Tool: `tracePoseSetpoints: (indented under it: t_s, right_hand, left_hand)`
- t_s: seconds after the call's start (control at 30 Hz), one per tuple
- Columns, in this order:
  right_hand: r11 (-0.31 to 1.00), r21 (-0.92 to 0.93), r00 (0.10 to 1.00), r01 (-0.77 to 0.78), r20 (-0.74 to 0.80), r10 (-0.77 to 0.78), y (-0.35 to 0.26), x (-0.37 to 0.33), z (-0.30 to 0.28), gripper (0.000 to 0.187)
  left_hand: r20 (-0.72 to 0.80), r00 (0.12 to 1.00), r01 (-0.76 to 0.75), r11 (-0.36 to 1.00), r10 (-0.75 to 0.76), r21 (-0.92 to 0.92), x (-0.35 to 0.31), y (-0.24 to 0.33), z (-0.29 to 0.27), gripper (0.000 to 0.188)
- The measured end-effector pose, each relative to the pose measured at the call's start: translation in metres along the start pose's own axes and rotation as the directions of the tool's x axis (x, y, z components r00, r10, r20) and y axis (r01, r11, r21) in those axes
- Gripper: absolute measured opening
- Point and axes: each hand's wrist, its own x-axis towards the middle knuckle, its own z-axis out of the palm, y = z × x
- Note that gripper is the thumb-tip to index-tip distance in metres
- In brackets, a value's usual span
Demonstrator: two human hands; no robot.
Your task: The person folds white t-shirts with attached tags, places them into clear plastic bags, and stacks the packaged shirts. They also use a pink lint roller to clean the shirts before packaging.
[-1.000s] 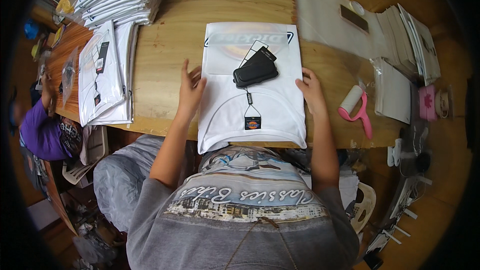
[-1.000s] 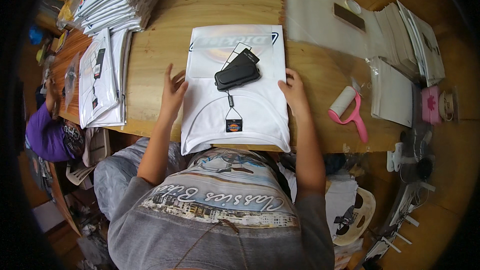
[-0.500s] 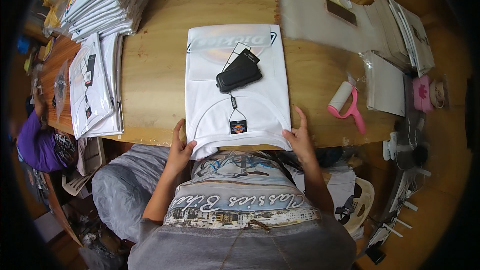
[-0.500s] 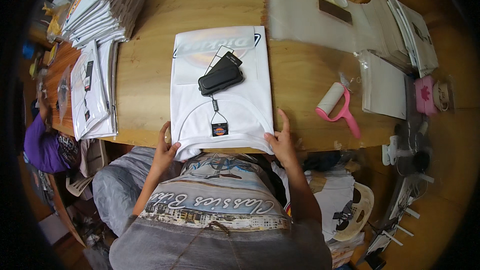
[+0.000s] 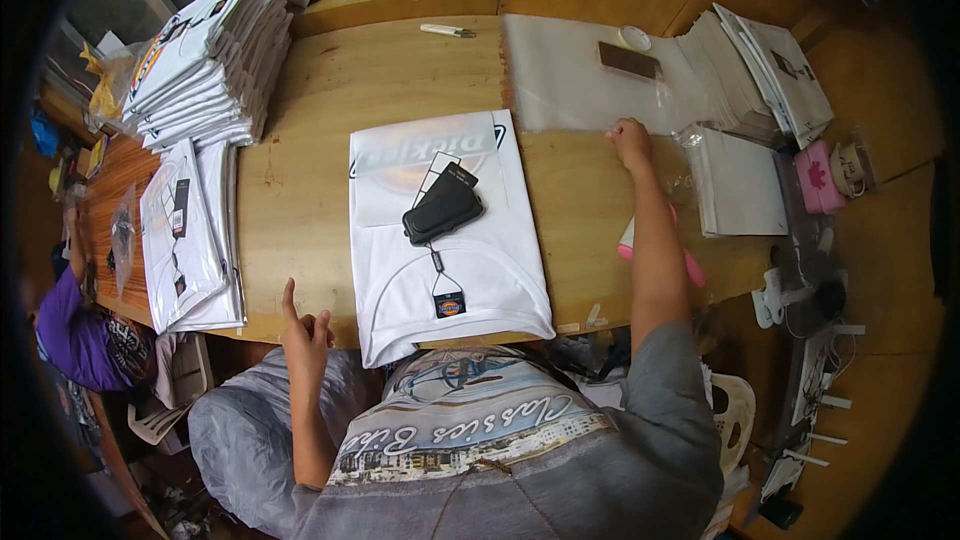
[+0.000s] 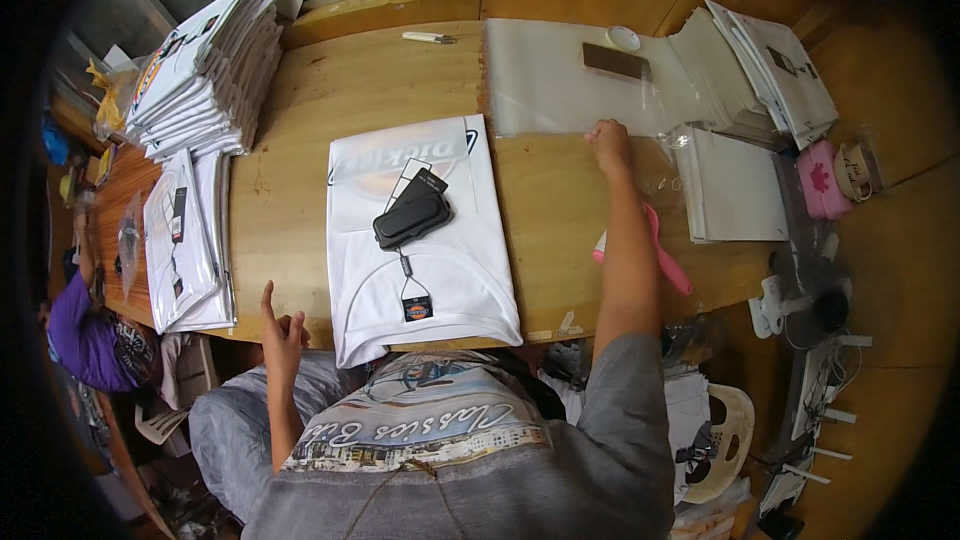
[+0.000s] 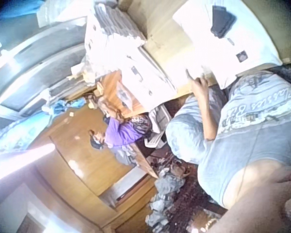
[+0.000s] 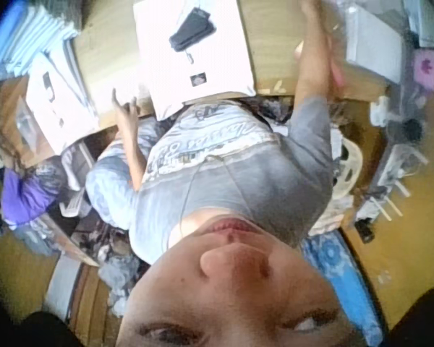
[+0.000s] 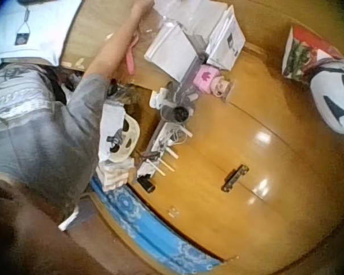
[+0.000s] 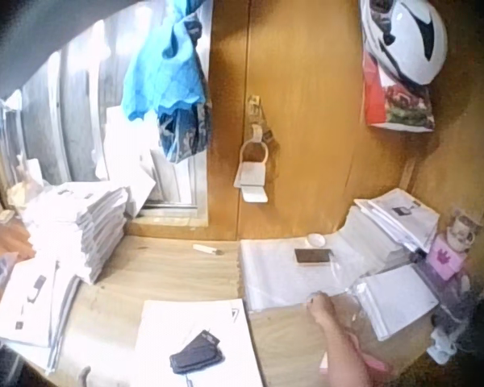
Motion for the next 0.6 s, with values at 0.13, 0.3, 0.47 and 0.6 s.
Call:
tracePoseSetpoints:
  t_s: [0.13,0.3,0.47,0.6]
  right_hand:
    - [0.99,0.123,0.975,-0.066,-0.204,0.09,-0.019,0.04,-0.028,0.007]
    - [0.798,0.596,0.993,0.088,-0.118,-0.022,-0.098,0.053,-0.074,0.013]
    - [0.667,0.745,0.999,0.024,0.004,-0.041,-0.15,0.027,-0.035,0.017]
    - [0.489,0.86,0.988,-0.146,0.098,0.123,-0.182,0.007,-0.024,0.018]
  left_hand:
    - [0.001,0.999,-0.043,0.997,0.043,-0.057,-0.002,0.006,0.006,0.052]
    - [0.118,0.96,-0.227,0.951,0.256,-0.211,0.014,0.042,0.046,0.034]
    - [0.399,0.79,-0.139,0.769,0.466,-0.624,0.051,0.101,0.158,0.055]
    - [0.457,0.854,0.024,0.859,0.249,-0.512,0.058,0.152,0.214,0.046]
